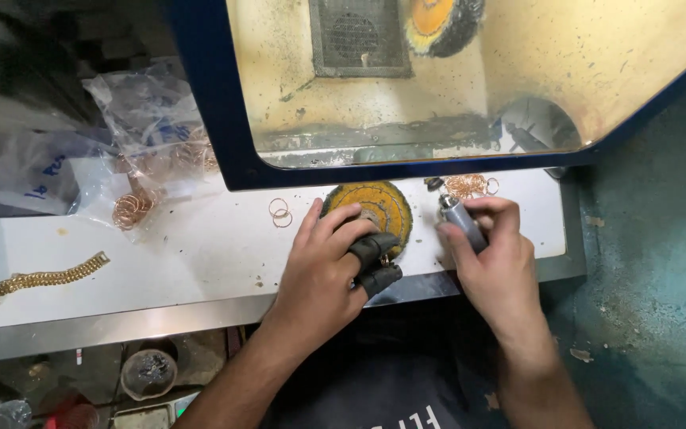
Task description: Polishing small metal jewelry rings using a hand-held rotary tool and a stationary polishing wheel inside a protective enclosure.
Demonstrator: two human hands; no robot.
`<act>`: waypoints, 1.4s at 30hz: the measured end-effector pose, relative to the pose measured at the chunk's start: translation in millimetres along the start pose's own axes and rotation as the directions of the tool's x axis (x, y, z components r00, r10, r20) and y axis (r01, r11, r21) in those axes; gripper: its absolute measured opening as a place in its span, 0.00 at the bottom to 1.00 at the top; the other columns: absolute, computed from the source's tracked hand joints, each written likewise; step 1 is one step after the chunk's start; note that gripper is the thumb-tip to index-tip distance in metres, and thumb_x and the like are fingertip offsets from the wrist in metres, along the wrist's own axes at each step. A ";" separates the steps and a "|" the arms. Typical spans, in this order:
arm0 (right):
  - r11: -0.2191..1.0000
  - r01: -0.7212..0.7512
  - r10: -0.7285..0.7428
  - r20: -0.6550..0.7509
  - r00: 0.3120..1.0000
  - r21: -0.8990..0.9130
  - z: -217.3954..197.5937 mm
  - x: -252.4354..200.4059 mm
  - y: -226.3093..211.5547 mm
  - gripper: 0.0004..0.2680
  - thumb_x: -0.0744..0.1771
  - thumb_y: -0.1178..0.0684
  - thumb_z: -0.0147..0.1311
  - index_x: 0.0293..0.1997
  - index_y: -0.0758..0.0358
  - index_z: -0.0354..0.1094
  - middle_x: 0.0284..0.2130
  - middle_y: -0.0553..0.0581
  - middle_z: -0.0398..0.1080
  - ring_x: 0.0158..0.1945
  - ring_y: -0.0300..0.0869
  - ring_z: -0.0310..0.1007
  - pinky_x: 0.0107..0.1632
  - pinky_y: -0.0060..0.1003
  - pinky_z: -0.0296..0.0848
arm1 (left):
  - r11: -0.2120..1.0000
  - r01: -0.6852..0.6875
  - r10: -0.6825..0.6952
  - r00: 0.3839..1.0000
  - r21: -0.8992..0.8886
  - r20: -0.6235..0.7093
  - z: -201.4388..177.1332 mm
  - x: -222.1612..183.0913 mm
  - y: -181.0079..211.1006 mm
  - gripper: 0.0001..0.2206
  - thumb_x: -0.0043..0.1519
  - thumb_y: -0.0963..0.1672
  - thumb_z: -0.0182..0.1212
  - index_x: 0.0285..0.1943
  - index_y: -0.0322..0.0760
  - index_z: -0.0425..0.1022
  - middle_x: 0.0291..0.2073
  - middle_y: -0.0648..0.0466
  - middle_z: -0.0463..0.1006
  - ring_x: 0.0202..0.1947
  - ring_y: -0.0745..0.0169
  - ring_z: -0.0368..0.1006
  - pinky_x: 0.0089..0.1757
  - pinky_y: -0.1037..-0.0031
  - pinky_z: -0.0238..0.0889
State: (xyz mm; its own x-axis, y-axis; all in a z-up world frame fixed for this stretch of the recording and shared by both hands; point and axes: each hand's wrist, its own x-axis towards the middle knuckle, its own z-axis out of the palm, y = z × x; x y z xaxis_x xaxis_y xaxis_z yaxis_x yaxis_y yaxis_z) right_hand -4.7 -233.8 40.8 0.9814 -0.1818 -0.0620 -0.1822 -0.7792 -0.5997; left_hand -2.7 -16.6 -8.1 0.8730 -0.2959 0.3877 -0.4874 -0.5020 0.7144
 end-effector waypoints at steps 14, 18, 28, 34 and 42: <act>0.913 0.160 -0.169 0.009 0.986 -0.375 14.9 38.5 11.9 0.13 0.68 0.47 0.62 0.51 0.66 0.68 0.39 0.65 0.73 0.41 0.66 0.79 0.38 0.58 0.79 | 1.000 0.023 -0.022 1.000 -0.004 0.006 2.7 0.2 0.0 0.13 0.55 0.48 0.74 0.39 0.35 0.84 0.49 0.55 0.79 0.62 0.44 0.69 0.67 0.39 0.45; 0.902 0.177 -0.191 0.004 0.982 -0.395 14.8 37.2 6.3 0.13 0.68 0.46 0.62 0.50 0.65 0.69 0.38 0.62 0.72 0.41 0.63 0.80 0.37 0.57 0.79 | 1.000 0.017 -0.017 1.000 0.006 -0.007 4.2 -1.5 -1.4 0.14 0.56 0.49 0.73 0.41 0.36 0.84 0.48 0.56 0.79 0.62 0.46 0.70 0.67 0.40 0.46; 0.906 0.399 -0.417 -0.143 0.898 -0.137 2.6 8.0 11.7 0.14 0.63 0.54 0.72 0.47 0.65 0.70 0.44 0.61 0.75 0.44 0.63 0.79 0.43 0.51 0.79 | 0.999 0.023 -0.022 1.000 0.026 -0.018 8.8 -1.7 -1.6 0.13 0.56 0.49 0.72 0.38 0.36 0.84 0.49 0.56 0.78 0.62 0.48 0.68 0.68 0.39 0.43; 0.776 0.601 -0.629 -0.168 0.759 -0.192 18.6 -2.6 46.7 0.11 0.66 0.48 0.66 0.47 0.61 0.76 0.41 0.54 0.78 0.41 0.51 0.79 0.46 0.42 0.77 | 0.999 0.033 -0.033 0.999 -0.029 0.005 4.0 -0.8 -2.6 0.10 0.56 0.46 0.71 0.39 0.33 0.84 0.49 0.54 0.79 0.62 0.44 0.69 0.67 0.37 0.43; 0.735 0.676 -0.678 -0.060 0.733 -0.047 16.6 8.1 35.6 0.12 0.59 0.46 0.73 0.39 0.58 0.78 0.33 0.50 0.81 0.35 0.46 0.80 0.40 0.39 0.77 | 0.997 0.043 -0.040 0.998 -0.058 0.049 5.5 -1.1 -3.8 0.09 0.55 0.43 0.70 0.37 0.30 0.84 0.49 0.53 0.79 0.62 0.43 0.68 0.67 0.36 0.41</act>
State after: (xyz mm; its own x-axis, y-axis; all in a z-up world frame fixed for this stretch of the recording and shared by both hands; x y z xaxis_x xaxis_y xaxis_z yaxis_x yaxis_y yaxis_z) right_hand -2.2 -253.1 5.7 0.8389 0.3591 0.4091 0.5270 -0.7240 -0.4450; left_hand -1.9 -18.8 -14.4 0.8898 -0.3153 0.3299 -0.4480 -0.4663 0.7628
